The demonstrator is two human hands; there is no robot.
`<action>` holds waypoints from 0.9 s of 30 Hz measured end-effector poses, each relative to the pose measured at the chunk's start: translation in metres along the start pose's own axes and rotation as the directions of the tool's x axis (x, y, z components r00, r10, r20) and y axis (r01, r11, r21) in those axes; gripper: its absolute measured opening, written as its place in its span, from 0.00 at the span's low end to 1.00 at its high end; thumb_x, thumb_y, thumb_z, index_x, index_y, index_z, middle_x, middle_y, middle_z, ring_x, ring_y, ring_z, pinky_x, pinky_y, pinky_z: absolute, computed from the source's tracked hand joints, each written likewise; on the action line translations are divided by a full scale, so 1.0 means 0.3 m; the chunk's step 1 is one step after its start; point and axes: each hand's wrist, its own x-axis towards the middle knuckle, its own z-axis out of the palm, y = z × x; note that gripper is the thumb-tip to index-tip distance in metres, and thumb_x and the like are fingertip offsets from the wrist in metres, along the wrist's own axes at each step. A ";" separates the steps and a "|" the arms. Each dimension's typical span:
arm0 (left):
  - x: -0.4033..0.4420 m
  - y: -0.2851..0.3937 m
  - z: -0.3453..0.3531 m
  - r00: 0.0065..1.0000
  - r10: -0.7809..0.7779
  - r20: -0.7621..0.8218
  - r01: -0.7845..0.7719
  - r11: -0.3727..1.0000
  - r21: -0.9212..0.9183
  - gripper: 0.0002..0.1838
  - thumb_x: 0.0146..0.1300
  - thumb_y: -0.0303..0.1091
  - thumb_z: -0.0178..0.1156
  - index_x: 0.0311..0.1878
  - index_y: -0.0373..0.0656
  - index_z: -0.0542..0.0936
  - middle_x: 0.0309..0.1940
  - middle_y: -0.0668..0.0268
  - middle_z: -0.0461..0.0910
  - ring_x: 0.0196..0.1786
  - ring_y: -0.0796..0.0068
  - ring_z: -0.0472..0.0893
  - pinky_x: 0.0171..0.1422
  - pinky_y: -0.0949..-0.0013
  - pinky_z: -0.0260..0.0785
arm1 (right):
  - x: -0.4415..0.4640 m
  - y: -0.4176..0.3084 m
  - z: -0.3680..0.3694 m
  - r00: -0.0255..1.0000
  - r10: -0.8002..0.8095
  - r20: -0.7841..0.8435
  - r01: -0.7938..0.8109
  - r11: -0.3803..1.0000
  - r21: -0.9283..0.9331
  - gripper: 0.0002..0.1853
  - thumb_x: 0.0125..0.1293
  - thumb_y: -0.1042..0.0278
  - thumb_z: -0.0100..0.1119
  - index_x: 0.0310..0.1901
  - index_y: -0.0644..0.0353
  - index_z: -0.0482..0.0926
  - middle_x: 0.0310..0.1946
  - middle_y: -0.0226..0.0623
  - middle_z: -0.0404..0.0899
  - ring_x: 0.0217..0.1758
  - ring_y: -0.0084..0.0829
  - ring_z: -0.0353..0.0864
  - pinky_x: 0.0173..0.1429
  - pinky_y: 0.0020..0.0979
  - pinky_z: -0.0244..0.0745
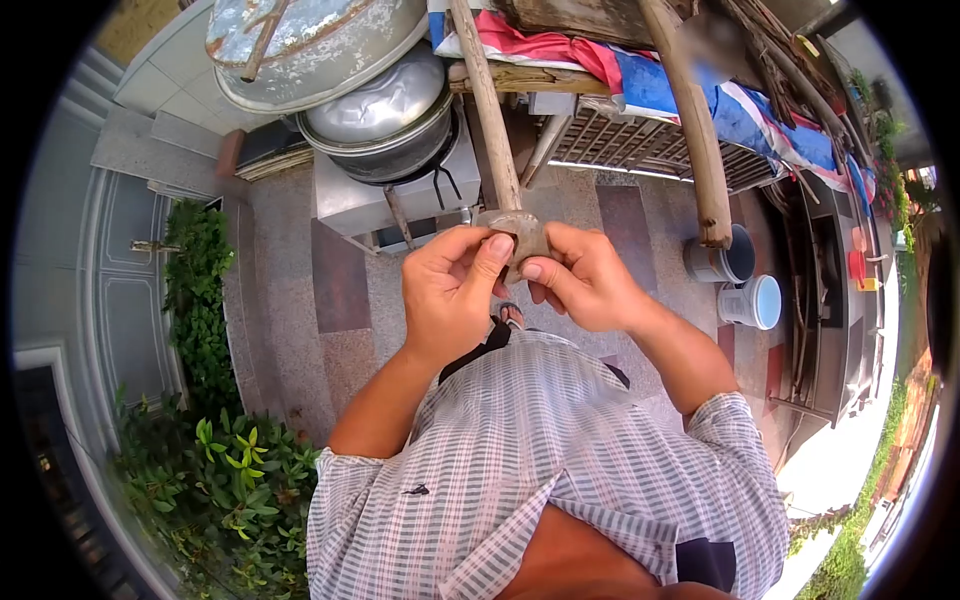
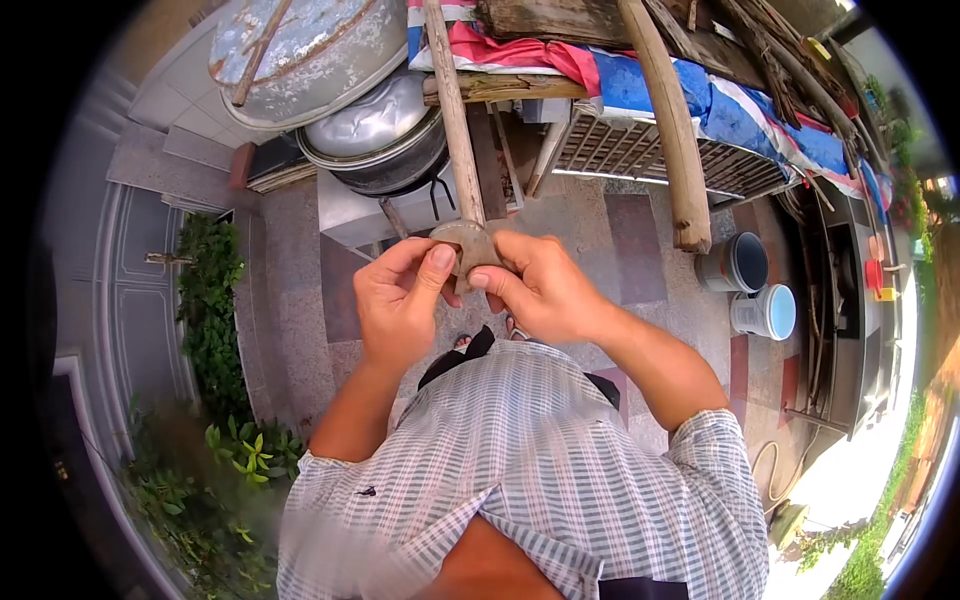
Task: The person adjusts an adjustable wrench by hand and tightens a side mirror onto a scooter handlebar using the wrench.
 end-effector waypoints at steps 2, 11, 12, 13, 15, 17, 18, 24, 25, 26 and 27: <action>-0.003 0.015 -0.028 0.997 -0.013 0.070 0.016 0.999 -0.030 0.13 0.76 0.34 0.61 0.45 0.30 0.85 0.32 0.63 0.85 0.29 0.80 0.81 0.33 0.76 0.76 | 0.003 -0.013 -0.004 0.993 0.081 0.081 -0.087 0.993 0.082 0.10 0.78 0.65 0.57 0.43 0.65 0.78 0.23 0.31 0.79 0.19 0.17 0.76 0.23 0.25 0.70; -0.012 0.024 -0.045 0.998 0.043 0.048 -0.041 0.999 -0.033 0.12 0.75 0.30 0.60 0.51 0.30 0.84 0.36 0.59 0.87 0.33 0.77 0.83 0.35 0.74 0.78 | 0.019 0.020 -0.012 0.985 -0.016 0.174 -0.043 0.942 0.333 0.13 0.80 0.64 0.54 0.52 0.66 0.76 0.32 0.35 0.82 0.26 0.19 0.79 0.25 0.21 0.70; -0.010 0.023 -0.045 0.999 0.039 0.024 -0.038 0.999 -0.025 0.11 0.75 0.29 0.61 0.51 0.30 0.84 0.36 0.59 0.87 0.33 0.78 0.83 0.35 0.74 0.77 | 0.017 0.020 -0.007 0.986 -0.024 0.166 -0.041 0.925 0.377 0.12 0.79 0.64 0.54 0.51 0.66 0.76 0.33 0.36 0.82 0.26 0.19 0.80 0.25 0.21 0.70; -0.009 0.023 -0.044 0.999 0.036 0.002 -0.036 0.999 -0.018 0.11 0.74 0.29 0.61 0.51 0.30 0.85 0.36 0.59 0.87 0.32 0.78 0.83 0.34 0.74 0.77 | 0.017 0.017 -0.003 0.987 -0.031 0.156 -0.038 0.907 0.419 0.11 0.79 0.65 0.55 0.51 0.66 0.76 0.34 0.36 0.82 0.27 0.20 0.80 0.25 0.21 0.70; -0.011 0.031 -0.042 0.999 0.046 -0.006 -0.046 0.999 -0.011 0.11 0.75 0.30 0.62 0.49 0.30 0.85 0.35 0.60 0.86 0.31 0.78 0.82 0.33 0.75 0.76 | 0.020 0.021 0.000 0.991 -0.034 0.132 -0.031 0.888 0.459 0.11 0.78 0.67 0.56 0.51 0.67 0.75 0.35 0.37 0.83 0.27 0.21 0.81 0.26 0.21 0.70; -0.011 0.038 -0.039 0.999 0.047 -0.008 -0.047 0.999 0.002 0.12 0.75 0.31 0.61 0.49 0.30 0.85 0.34 0.60 0.86 0.30 0.78 0.82 0.32 0.75 0.76 | 0.017 0.033 0.004 0.994 -0.019 0.110 -0.034 0.887 0.461 0.10 0.78 0.68 0.57 0.50 0.67 0.75 0.35 0.37 0.83 0.27 0.21 0.81 0.26 0.21 0.71; -0.012 0.042 -0.036 0.999 0.044 -0.005 -0.044 0.999 0.011 0.12 0.75 0.31 0.61 0.48 0.30 0.85 0.34 0.59 0.86 0.30 0.77 0.82 0.32 0.75 0.76 | 0.014 0.034 0.005 0.994 -0.005 0.109 -0.045 0.890 0.454 0.10 0.77 0.68 0.58 0.50 0.67 0.75 0.35 0.37 0.83 0.27 0.21 0.82 0.26 0.21 0.71; 0.005 0.027 -0.025 1.000 0.017 -0.019 -0.016 0.999 0.035 0.12 0.75 0.32 0.61 0.48 0.30 0.85 0.33 0.60 0.86 0.30 0.78 0.81 0.31 0.75 0.74 | 0.015 0.019 0.005 0.991 0.076 0.107 -0.116 0.884 0.452 0.11 0.76 0.68 0.59 0.50 0.67 0.76 0.36 0.40 0.84 0.27 0.21 0.82 0.26 0.21 0.72; 0.009 0.028 -0.022 1.000 0.011 -0.026 -0.010 0.999 0.035 0.12 0.75 0.32 0.61 0.48 0.30 0.85 0.33 0.61 0.86 0.30 0.78 0.80 0.31 0.75 0.73 | 0.016 0.017 0.005 0.990 0.085 0.110 -0.127 0.877 0.463 0.12 0.77 0.67 0.59 0.51 0.68 0.76 0.36 0.40 0.84 0.26 0.21 0.81 0.26 0.21 0.72; 0.013 0.025 -0.024 1.000 0.019 -0.025 -0.017 0.999 0.047 0.12 0.75 0.31 0.60 0.47 0.31 0.86 0.32 0.62 0.85 0.30 0.79 0.79 0.32 0.76 0.71 | 0.016 0.016 0.007 0.989 0.097 0.116 -0.141 0.868 0.475 0.12 0.77 0.67 0.59 0.52 0.68 0.76 0.36 0.41 0.85 0.26 0.21 0.81 0.26 0.21 0.72; 0.016 0.020 -0.026 0.999 0.023 -0.023 -0.022 0.998 0.058 0.12 0.76 0.31 0.60 0.47 0.31 0.86 0.32 0.62 0.85 0.29 0.80 0.78 0.32 0.77 0.70 | 0.014 0.013 0.013 0.987 0.101 0.124 -0.151 0.841 0.519 0.13 0.77 0.66 0.59 0.53 0.68 0.76 0.36 0.41 0.85 0.26 0.21 0.81 0.26 0.21 0.72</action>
